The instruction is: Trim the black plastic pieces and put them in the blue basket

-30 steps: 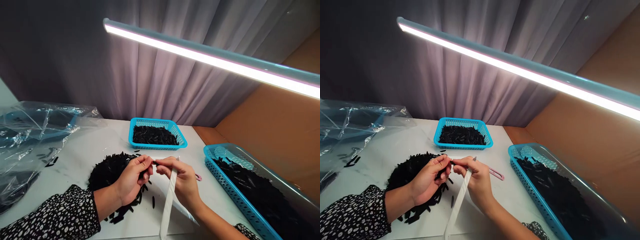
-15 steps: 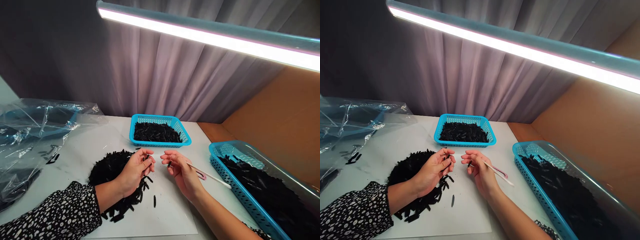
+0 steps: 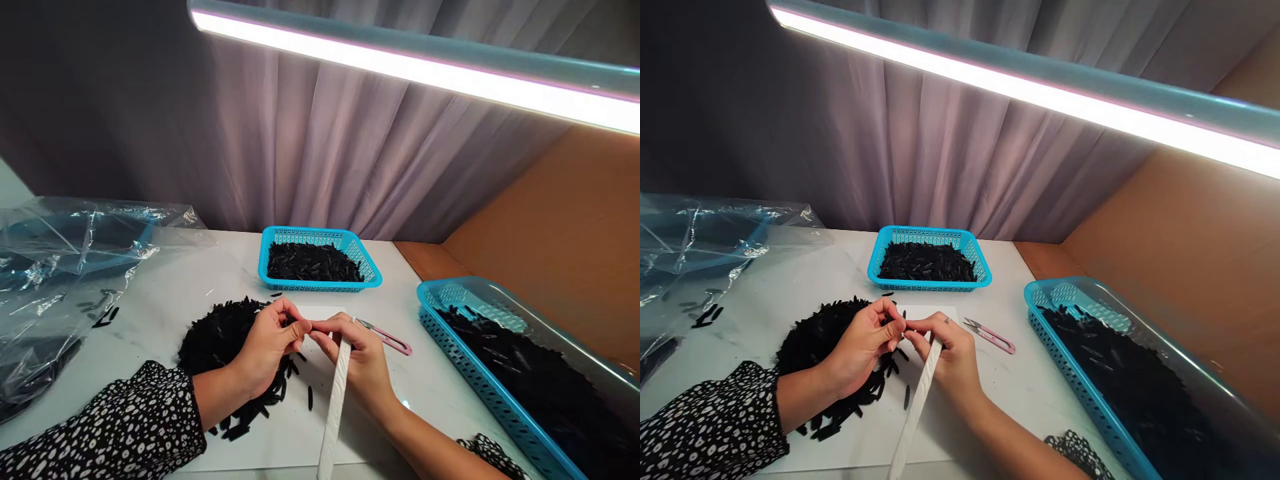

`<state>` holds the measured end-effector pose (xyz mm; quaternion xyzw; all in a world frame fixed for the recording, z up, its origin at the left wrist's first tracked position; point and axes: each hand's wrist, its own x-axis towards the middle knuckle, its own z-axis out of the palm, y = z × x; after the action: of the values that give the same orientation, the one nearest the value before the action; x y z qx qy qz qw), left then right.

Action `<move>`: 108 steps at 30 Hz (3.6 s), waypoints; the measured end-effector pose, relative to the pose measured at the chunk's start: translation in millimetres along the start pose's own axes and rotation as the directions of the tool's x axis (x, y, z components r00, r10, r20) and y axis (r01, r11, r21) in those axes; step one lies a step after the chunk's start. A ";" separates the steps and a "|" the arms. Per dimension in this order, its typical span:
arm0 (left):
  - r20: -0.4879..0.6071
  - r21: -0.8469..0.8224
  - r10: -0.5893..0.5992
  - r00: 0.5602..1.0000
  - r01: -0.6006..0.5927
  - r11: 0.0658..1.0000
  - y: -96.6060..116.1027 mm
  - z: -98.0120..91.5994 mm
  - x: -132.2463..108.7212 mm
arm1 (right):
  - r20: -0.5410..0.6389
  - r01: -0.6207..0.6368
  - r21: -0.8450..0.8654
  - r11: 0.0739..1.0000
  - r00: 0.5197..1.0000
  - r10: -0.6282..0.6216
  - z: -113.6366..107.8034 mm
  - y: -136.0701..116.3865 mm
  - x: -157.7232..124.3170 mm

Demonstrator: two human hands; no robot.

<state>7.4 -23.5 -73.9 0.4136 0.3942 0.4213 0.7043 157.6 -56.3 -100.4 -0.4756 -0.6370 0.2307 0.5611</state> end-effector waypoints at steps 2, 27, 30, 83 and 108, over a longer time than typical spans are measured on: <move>0.018 -0.008 -0.007 1.000 0.007 1.000 -0.2 -1.2 0.4 | -0.035 0.026 0.012 1.000 0.999 -0.025 -2.7 0.9 0.4; 0.181 -0.076 -0.057 0.982 0.072 0.995 -1.3 -4.2 -2.1 | -0.058 -0.126 0.242 0.962 0.988 0.144 -12.8 5.5 4.1; 0.133 -0.081 -0.064 0.989 0.075 0.994 -2.2 -4.2 -1.0 | -0.065 -0.115 0.240 0.964 0.989 0.134 -12.9 5.9 4.2; 0.162 -0.070 -0.129 0.978 0.142 0.987 1.6 2.7 -6.5 | 0.101 -0.520 0.490 0.700 0.831 0.547 -8.6 -12.8 9.6; 0.220 0.024 -0.129 0.967 0.127 0.992 -8.0 -3.4 -5.0 | 0.030 -0.490 0.399 0.775 0.852 0.523 -8.6 -6.8 7.8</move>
<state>4.8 -29.6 -81.4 0.4349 0.3413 0.3247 0.7674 163.9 -54.5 -88.6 -0.5162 -0.4022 0.4759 0.5876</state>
